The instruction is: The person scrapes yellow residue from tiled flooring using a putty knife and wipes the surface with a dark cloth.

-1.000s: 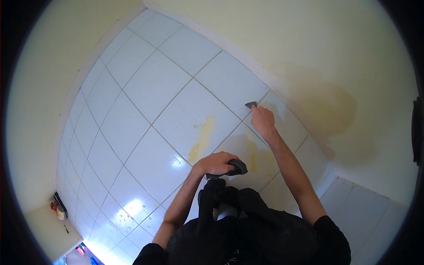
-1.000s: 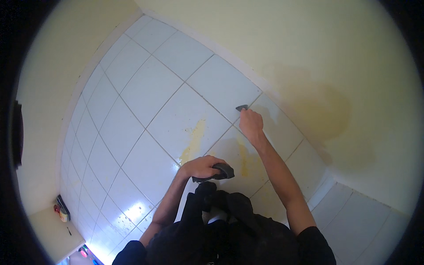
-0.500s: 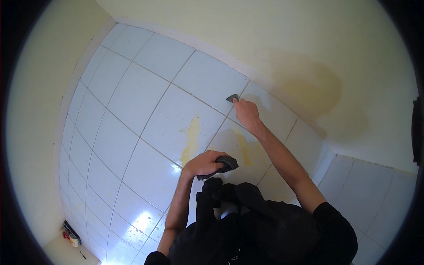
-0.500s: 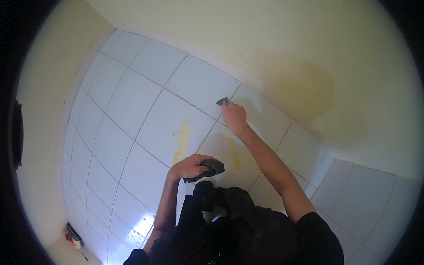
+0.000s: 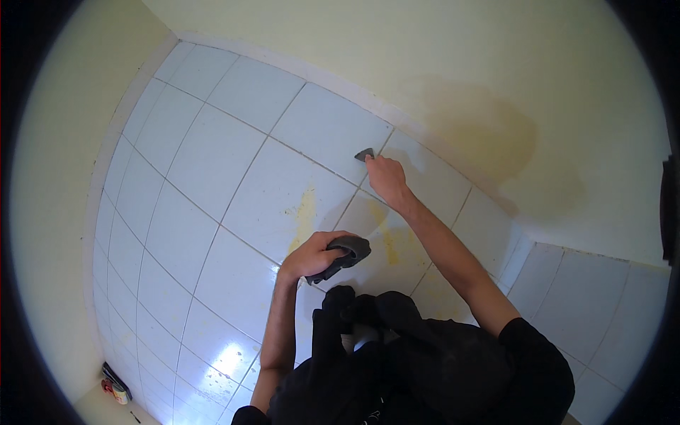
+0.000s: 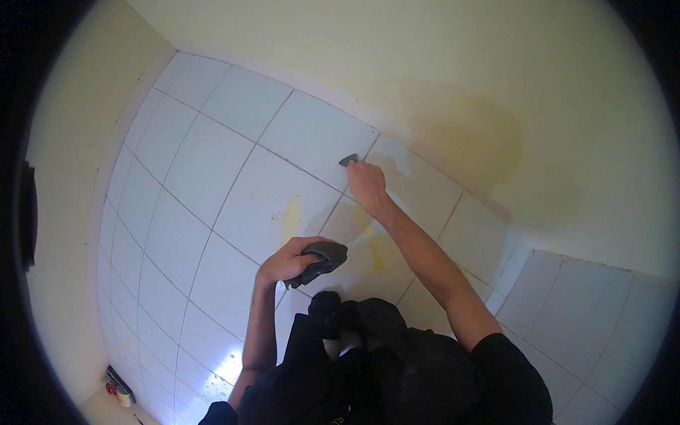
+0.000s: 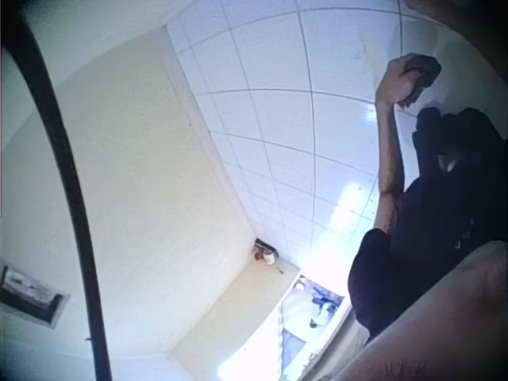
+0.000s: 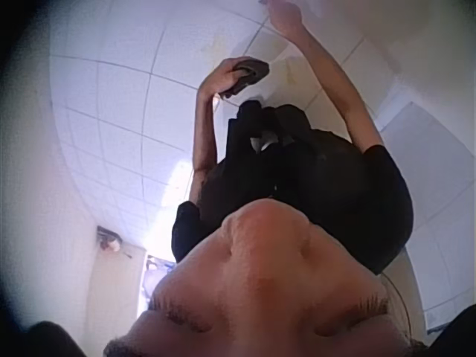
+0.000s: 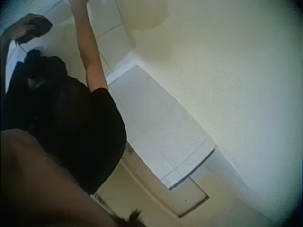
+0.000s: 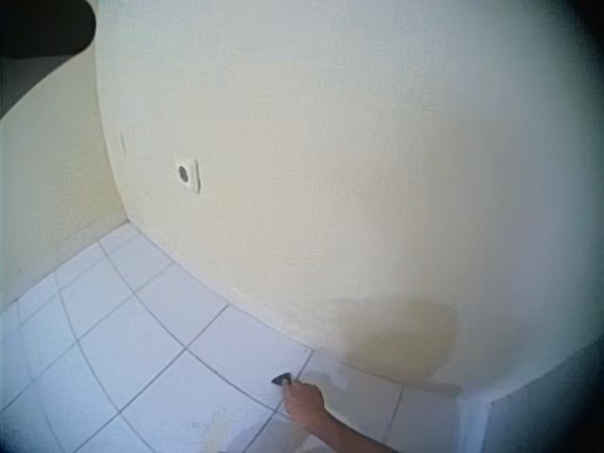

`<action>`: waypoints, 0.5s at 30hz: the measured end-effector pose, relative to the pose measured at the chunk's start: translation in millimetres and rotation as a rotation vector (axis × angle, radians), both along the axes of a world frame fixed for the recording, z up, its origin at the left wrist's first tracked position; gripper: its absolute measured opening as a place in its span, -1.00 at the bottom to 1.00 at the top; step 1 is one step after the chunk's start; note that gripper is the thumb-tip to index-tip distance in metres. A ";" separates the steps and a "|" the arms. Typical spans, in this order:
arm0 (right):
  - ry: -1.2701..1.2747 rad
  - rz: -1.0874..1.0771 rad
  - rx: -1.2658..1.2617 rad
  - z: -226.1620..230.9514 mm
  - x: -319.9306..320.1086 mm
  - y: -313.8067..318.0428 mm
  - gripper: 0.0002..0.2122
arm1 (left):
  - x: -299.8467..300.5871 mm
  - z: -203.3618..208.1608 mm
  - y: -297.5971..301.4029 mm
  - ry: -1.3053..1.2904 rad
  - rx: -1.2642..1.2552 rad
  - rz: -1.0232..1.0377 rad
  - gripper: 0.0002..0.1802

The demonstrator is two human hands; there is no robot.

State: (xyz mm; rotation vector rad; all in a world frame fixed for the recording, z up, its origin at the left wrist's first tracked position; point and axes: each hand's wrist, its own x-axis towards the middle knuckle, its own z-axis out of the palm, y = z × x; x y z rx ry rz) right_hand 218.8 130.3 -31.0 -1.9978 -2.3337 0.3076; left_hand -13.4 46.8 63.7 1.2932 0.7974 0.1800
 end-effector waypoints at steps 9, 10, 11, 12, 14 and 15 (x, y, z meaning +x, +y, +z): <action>-0.004 0.006 -0.035 3.2 1.3 6.0 -0.80 | -4.8 1.5 7.1 -0.027 0.060 0.077 -0.56; -0.006 0.009 -0.048 3.5 1.4 6.1 -0.81 | -5.3 0.7 6.8 -0.036 0.069 0.095 -0.56; -0.005 0.008 -0.049 3.7 0.7 6.2 -0.81 | -5.7 0.9 5.9 -0.035 0.068 0.093 -0.56; -0.016 0.012 -0.054 3.8 0.1 6.8 -0.81 | -5.5 1.9 5.0 -0.041 0.061 0.109 -0.56; -0.029 0.012 -0.062 1.9 0.3 6.4 -0.82 | -4.5 4.8 3.1 -0.050 0.052 0.121 -0.56; -0.008 0.001 -0.047 -0.4 0.9 5.4 -0.83 | -3.7 6.9 1.9 -0.063 0.032 0.138 -0.56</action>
